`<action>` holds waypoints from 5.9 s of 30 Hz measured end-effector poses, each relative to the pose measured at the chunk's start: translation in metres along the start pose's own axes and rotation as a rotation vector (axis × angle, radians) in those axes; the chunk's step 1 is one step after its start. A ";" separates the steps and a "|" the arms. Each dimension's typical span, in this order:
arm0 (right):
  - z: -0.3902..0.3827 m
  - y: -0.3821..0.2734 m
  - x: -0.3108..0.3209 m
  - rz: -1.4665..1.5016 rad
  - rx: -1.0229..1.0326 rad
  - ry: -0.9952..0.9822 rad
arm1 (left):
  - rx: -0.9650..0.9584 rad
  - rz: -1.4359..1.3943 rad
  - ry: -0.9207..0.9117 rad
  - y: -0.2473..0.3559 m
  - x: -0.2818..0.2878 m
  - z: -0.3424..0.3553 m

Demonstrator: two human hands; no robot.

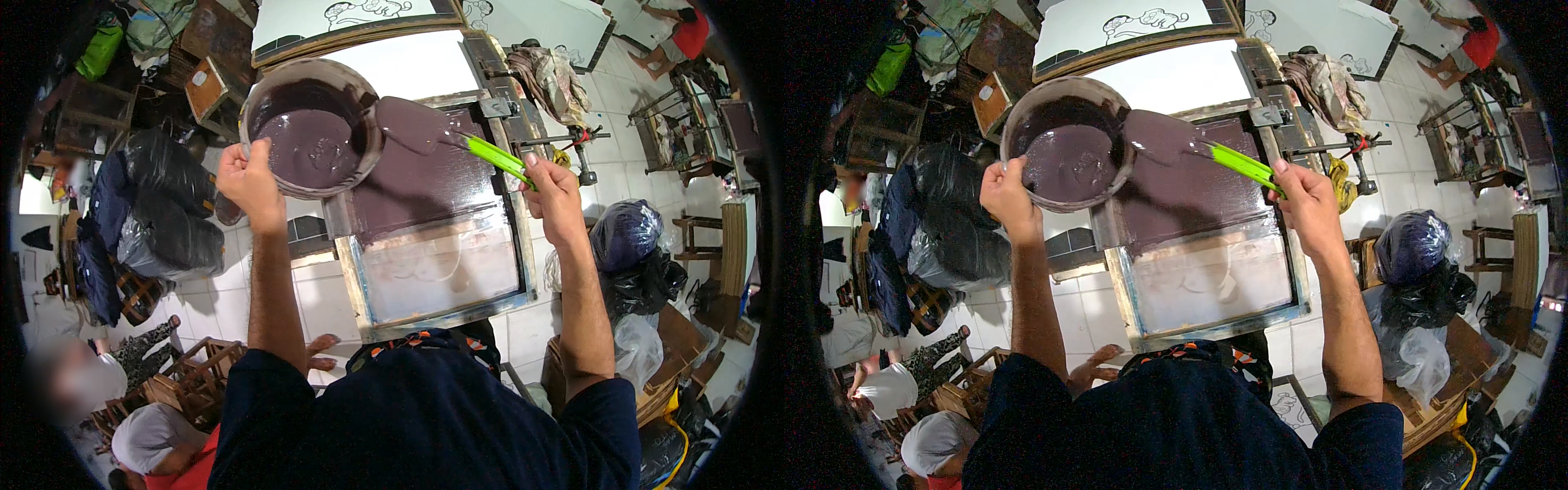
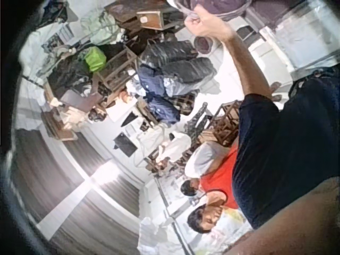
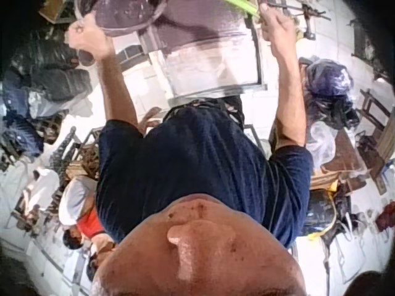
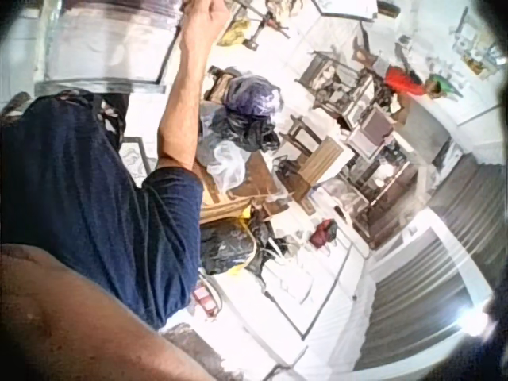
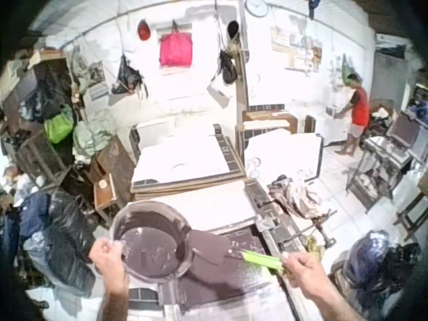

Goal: The person performs screen printing by placing white paper under a screen, applying ink with a squeegee, and peeling the printed sheet to reveal a cartoon design. They repeat this process for multiple sheets, stacking the finished prints and periodically adding more ink to the screen.

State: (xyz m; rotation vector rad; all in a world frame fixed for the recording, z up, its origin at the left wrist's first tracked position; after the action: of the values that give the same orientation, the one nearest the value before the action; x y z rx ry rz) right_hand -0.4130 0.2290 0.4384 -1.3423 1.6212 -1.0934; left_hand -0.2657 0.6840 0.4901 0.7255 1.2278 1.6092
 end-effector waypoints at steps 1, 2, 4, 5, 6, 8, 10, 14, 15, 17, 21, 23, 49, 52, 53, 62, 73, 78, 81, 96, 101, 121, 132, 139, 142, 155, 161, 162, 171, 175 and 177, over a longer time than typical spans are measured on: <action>0.000 0.004 0.002 0.001 0.046 0.011 | 0.011 -0.012 0.018 0.001 0.005 0.007; 0.002 0.015 0.006 -0.016 0.052 0.055 | 0.029 -0.048 0.042 0.001 0.011 0.012; 0.012 0.039 0.002 -0.032 0.112 0.093 | 0.058 -0.025 0.076 0.006 0.023 0.019; 0.021 0.062 -0.001 -0.037 0.054 0.092 | 0.067 -0.043 0.097 0.008 0.028 0.022; 0.034 0.085 -0.006 -0.089 -0.013 0.100 | 0.085 -0.069 0.121 0.010 0.033 0.024; 0.057 0.120 -0.030 -0.183 0.041 0.112 | 0.095 -0.093 0.116 0.015 0.037 0.027; 0.083 0.150 -0.060 -0.224 0.101 0.204 | 0.095 -0.131 0.117 0.020 0.041 0.027; 0.095 0.164 -0.122 -0.505 0.341 0.261 | 0.117 -0.122 0.138 0.026 0.049 0.024; 0.086 0.163 -0.132 -0.585 0.418 0.279 | 0.123 -0.120 0.139 0.026 0.051 0.024; 0.065 0.176 -0.143 -0.688 0.394 0.248 | 0.145 -0.125 0.136 0.025 0.053 0.024; 0.001 0.191 -0.142 -0.770 0.529 0.244 | 0.164 -0.158 0.121 0.018 0.056 0.024; -0.016 0.209 -0.135 -0.790 0.444 0.226 | 0.160 -0.140 0.103 0.015 0.055 0.025; -0.046 0.146 -0.057 0.249 0.022 0.073 | -0.166 0.238 -0.216 0.005 -0.017 0.046; -0.055 0.076 -0.048 0.179 0.144 0.006 | -0.173 0.242 -0.251 0.010 -0.026 0.029; -0.050 0.052 -0.047 0.000 0.195 0.034 | -0.180 0.243 -0.265 0.013 -0.030 0.022; 0.010 -0.041 -0.135 -1.049 0.597 0.019 | -0.137 0.197 -0.388 0.021 -0.068 -0.027; 0.025 0.077 -0.098 -0.218 0.040 -0.122 | -0.179 0.295 -0.436 0.020 -0.071 -0.035; 0.009 0.065 -0.077 -0.023 0.003 -0.126 | -0.111 0.234 -0.376 0.010 -0.058 -0.020; -0.005 0.044 -0.073 0.104 0.015 -0.130 | -0.047 0.174 -0.315 0.002 -0.048 -0.010; -0.021 0.072 -0.067 -0.546 0.368 0.179 | 0.185 -0.077 0.009 -0.006 0.023 0.046; -0.014 0.133 -0.126 -0.901 0.440 0.185 | 0.177 -0.118 0.067 0.010 0.024 0.044; 0.000 0.162 -0.034 0.334 -0.262 -0.005 | -0.029 0.132 0.064 0.016 0.017 0.024; 0.032 -0.070 0.009 -0.486 0.095 -0.329 | 0.036 0.160 -0.003 0.026 -0.058 -0.072; 0.018 -0.155 -0.085 -1.367 0.913 -0.231 | 0.247 -0.039 -0.085 0.024 -0.108 -0.145; 0.005 -0.179 -0.041 -1.150 1.200 -0.030 | 0.454 -0.126 -0.128 0.013 -0.121 -0.179; 0.055 -0.060 0.152 -0.466 -0.169 -0.684 | 0.624 -0.464 -0.647 0.014 -0.286 -0.221; 0.090 -0.085 0.302 -0.323 -0.096 -0.569 | 0.563 -0.275 -0.937 0.016 -0.465 -0.207; 0.097 -0.082 0.335 -0.311 -0.105 -0.529 | 0.396 -0.198 -0.962 0.024 -0.500 -0.201; 0.137 0.028 0.639 0.063 -0.059 -0.032 | -0.046 0.508 -0.367 -0.014 -0.523 -0.126; 0.170 0.171 0.714 0.272 -0.087 0.268 | -0.197 1.007 0.146 0.000 -0.312 -0.130; 0.201 0.259 0.732 0.264 -0.134 0.383 | -0.010 1.373 0.280 0.020 -0.204 -0.176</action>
State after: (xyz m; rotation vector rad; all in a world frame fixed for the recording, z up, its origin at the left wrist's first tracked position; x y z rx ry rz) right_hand -0.4388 -0.4997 0.1050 -1.0000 2.1151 -1.1430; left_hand -0.3496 0.4281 0.4703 1.5522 0.8658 2.8669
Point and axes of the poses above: each hand's wrist, its own z-axis towards the middle knuckle, its own x-axis out of the back of the hand, y = z × x, the point moved 10 cm from there along z, towards the middle knuckle, and after that the axes turned 8 degrees about -y, right-handed, at the moved point
